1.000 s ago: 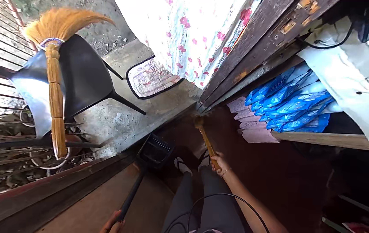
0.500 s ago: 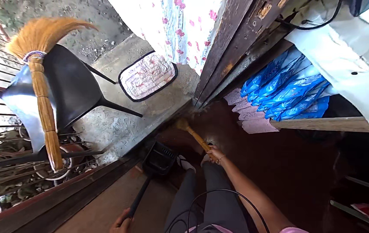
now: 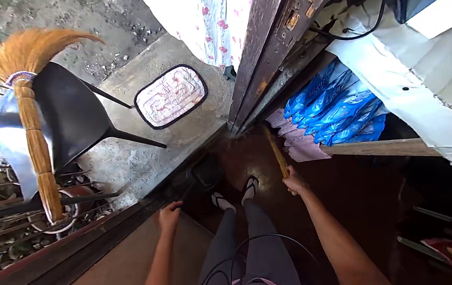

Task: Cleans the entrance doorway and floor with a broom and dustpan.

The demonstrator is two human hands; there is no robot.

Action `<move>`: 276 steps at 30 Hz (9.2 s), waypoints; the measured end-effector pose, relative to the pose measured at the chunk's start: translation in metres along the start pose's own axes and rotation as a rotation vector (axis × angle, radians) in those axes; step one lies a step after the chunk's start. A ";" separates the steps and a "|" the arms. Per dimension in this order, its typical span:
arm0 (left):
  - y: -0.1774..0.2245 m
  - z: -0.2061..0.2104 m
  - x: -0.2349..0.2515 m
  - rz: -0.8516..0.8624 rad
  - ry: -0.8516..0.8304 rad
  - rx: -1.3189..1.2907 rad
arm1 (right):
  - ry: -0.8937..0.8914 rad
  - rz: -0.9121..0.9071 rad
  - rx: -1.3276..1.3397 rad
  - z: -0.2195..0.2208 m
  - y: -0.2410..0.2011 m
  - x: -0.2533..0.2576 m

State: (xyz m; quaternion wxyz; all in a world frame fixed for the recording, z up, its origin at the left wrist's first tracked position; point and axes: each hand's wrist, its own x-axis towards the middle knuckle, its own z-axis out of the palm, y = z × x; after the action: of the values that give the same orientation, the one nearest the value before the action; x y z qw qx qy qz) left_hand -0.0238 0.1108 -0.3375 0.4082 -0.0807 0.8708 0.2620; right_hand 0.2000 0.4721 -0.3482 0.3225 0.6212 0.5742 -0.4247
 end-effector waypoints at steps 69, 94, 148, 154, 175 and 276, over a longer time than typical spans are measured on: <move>-0.020 -0.040 0.035 -0.081 0.041 0.064 | -0.220 0.006 -0.009 0.072 0.015 -0.049; -0.077 -0.049 0.024 -0.161 0.151 -0.130 | -0.334 -0.198 -0.329 0.163 -0.098 -0.012; -0.071 -0.107 0.023 -0.201 0.156 0.176 | -0.193 -0.153 -0.136 0.100 -0.091 -0.038; -0.091 -0.099 0.037 -0.242 0.174 0.019 | -0.382 -0.201 -0.282 0.194 -0.094 -0.027; -0.097 -0.110 0.034 -0.224 0.220 0.029 | -0.426 -0.185 -0.257 0.201 -0.091 -0.036; -0.111 0.030 -0.340 -0.170 1.035 -1.727 | -0.756 -0.484 -1.189 0.256 0.086 -0.019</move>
State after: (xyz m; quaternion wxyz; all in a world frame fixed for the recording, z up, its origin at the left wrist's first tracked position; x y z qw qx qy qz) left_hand 0.2579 0.0072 -0.1403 -0.2006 -0.5141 0.4448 0.7054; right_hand 0.2454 0.2251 -0.4493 0.6772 0.0096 0.6778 -0.2861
